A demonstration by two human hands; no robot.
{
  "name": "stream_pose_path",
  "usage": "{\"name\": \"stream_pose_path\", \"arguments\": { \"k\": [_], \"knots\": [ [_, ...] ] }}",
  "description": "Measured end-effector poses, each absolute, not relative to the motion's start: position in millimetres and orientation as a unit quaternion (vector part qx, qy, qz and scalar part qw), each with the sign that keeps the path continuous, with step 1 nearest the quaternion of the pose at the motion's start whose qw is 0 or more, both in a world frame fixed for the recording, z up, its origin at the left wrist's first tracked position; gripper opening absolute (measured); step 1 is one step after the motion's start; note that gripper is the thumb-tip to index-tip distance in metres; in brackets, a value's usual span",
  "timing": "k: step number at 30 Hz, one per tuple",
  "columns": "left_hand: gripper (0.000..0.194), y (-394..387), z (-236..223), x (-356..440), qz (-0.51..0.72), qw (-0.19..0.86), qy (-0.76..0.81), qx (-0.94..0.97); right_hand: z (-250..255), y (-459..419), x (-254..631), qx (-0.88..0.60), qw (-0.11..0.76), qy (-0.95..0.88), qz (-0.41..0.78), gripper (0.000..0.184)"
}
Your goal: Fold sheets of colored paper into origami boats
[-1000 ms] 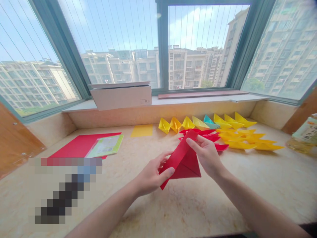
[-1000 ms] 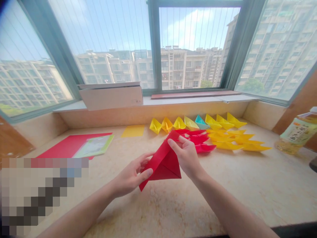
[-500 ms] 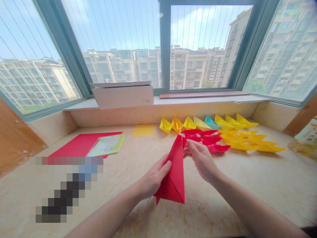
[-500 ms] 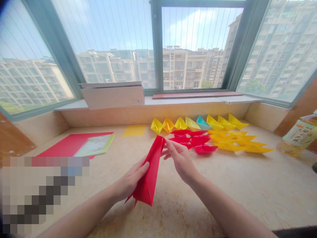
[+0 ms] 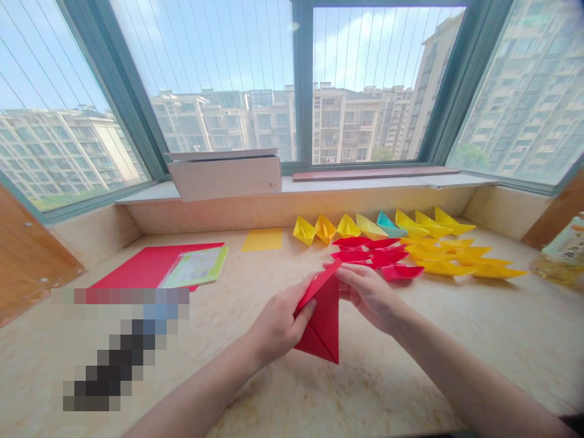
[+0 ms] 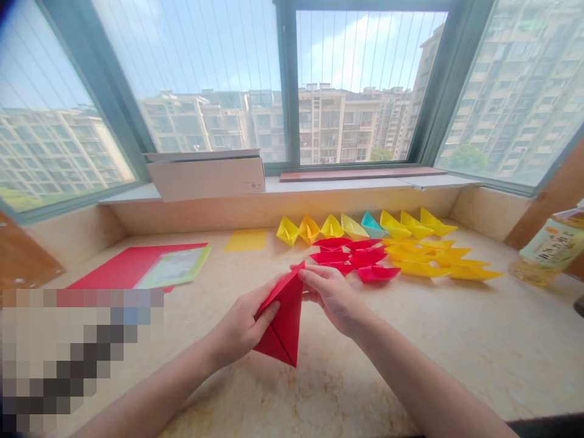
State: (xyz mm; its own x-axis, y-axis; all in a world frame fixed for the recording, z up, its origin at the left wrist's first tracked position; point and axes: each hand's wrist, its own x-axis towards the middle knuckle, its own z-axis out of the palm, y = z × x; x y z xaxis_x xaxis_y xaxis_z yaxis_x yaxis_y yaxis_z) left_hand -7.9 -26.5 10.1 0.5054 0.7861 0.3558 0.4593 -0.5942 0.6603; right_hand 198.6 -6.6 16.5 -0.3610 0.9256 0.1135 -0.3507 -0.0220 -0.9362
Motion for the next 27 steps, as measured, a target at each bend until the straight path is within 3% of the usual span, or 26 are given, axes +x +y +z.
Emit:
{"name": "stream_pose_path", "arguments": {
  "k": [4,8,20,24,27],
  "knots": [
    [0.063,-30,7,-10,0.247,0.147,0.406,0.867,15,-7,196,-0.318,0.516,-0.53,0.593,0.032],
    [0.06,-33,10,-10,0.194,0.099,0.403,0.889,13,-8,193,-0.321,0.545,-0.539,0.556,0.03],
    [0.069,-28,16,-17,0.183,0.111,0.423,0.88,10,-9,194,-0.319,0.539,-0.538,0.564,0.021],
    [0.066,-29,19,-16,0.232,0.19,0.404,0.864,9,-8,195,-0.331,0.544,-0.55,0.541,0.021],
    [0.058,-28,21,-16,0.327,0.371,0.354,0.794,5,-7,196,-0.342,0.566,-0.574,0.483,0.026]
  ]
}}
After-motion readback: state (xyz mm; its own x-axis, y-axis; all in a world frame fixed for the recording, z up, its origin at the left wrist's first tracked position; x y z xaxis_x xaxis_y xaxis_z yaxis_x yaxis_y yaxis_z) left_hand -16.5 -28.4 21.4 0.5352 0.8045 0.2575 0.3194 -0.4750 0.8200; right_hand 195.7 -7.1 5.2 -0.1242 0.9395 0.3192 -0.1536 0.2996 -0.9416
